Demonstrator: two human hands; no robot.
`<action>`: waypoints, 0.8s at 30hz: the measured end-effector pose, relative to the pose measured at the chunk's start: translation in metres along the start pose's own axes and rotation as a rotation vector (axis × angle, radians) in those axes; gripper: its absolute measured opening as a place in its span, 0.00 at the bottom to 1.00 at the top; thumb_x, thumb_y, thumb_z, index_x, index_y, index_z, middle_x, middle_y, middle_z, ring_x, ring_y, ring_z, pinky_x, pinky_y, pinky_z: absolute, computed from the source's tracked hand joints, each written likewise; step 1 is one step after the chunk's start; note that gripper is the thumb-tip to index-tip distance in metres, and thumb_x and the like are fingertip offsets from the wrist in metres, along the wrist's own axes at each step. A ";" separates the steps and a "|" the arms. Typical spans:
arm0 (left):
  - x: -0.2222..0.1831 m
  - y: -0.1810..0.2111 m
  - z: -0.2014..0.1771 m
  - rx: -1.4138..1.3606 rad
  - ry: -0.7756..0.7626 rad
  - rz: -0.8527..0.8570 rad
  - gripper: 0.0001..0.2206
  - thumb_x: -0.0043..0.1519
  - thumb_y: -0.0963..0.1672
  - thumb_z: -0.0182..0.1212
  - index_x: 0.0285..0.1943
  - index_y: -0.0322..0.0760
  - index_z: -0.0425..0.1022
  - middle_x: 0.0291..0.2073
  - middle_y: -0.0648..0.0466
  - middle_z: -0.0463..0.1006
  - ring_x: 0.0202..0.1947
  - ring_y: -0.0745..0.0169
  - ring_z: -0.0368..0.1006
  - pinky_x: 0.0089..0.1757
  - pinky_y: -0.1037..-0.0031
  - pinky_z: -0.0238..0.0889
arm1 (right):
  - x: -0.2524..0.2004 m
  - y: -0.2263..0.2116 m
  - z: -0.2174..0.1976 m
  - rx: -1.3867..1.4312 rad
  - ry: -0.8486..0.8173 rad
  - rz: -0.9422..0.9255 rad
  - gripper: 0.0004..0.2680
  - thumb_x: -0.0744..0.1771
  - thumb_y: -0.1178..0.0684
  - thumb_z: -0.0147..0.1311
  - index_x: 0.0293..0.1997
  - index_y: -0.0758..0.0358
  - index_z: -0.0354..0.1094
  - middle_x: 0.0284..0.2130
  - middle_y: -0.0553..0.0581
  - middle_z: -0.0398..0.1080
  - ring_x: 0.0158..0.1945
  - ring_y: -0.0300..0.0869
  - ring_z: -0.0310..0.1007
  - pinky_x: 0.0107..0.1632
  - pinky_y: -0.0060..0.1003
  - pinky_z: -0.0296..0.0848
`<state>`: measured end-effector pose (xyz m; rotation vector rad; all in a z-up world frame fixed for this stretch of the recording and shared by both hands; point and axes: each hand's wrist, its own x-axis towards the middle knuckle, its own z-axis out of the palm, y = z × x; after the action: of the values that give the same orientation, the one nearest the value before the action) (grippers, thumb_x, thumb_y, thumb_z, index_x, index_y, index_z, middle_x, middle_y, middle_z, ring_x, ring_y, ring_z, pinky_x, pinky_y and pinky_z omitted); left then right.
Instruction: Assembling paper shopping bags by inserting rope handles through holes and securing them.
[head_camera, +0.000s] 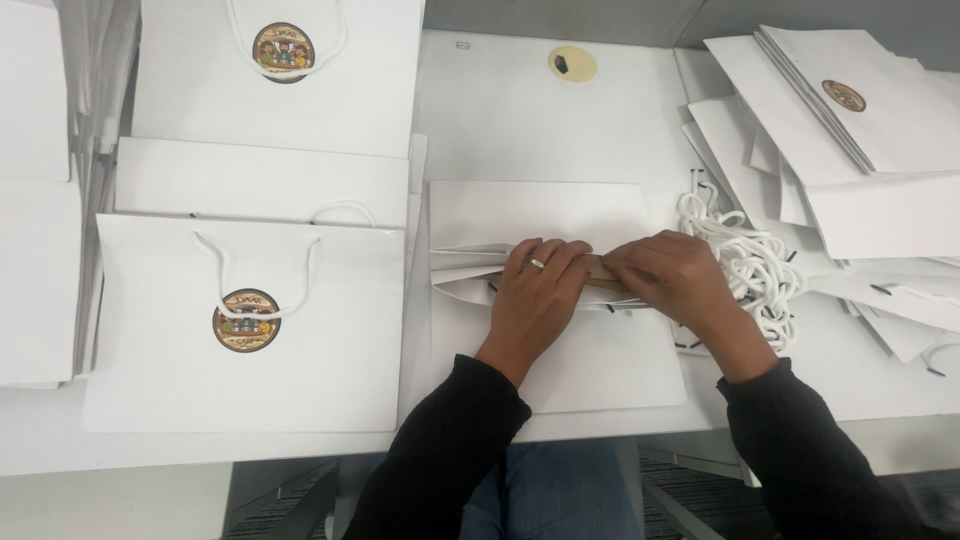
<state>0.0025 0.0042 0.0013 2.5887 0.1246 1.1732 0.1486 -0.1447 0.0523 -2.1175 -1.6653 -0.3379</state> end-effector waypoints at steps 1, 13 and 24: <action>0.000 0.000 0.001 -0.002 -0.001 0.001 0.07 0.65 0.40 0.59 0.48 0.41 0.79 0.50 0.60 0.79 0.53 0.65 0.73 0.61 0.65 0.58 | -0.002 0.001 0.000 -0.001 0.000 0.002 0.02 0.63 0.58 0.65 0.35 0.59 0.80 0.29 0.52 0.78 0.31 0.43 0.76 0.37 0.37 0.73; -0.001 0.000 0.003 -0.002 0.023 0.002 0.07 0.65 0.39 0.60 0.47 0.43 0.80 0.48 0.63 0.78 0.50 0.65 0.73 0.60 0.66 0.58 | -0.007 0.003 -0.001 0.019 -0.076 0.122 0.03 0.64 0.54 0.64 0.37 0.57 0.77 0.28 0.51 0.78 0.29 0.43 0.77 0.35 0.37 0.73; -0.002 -0.001 0.004 -0.024 0.033 0.014 0.07 0.64 0.40 0.60 0.48 0.43 0.79 0.48 0.61 0.79 0.51 0.65 0.73 0.60 0.66 0.58 | 0.004 -0.003 -0.009 0.221 -0.253 0.339 0.09 0.63 0.52 0.65 0.43 0.58 0.75 0.35 0.53 0.80 0.41 0.43 0.81 0.42 0.38 0.77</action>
<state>0.0044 0.0033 -0.0032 2.5546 0.0988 1.2151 0.1478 -0.1449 0.0626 -2.2871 -1.3574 0.2159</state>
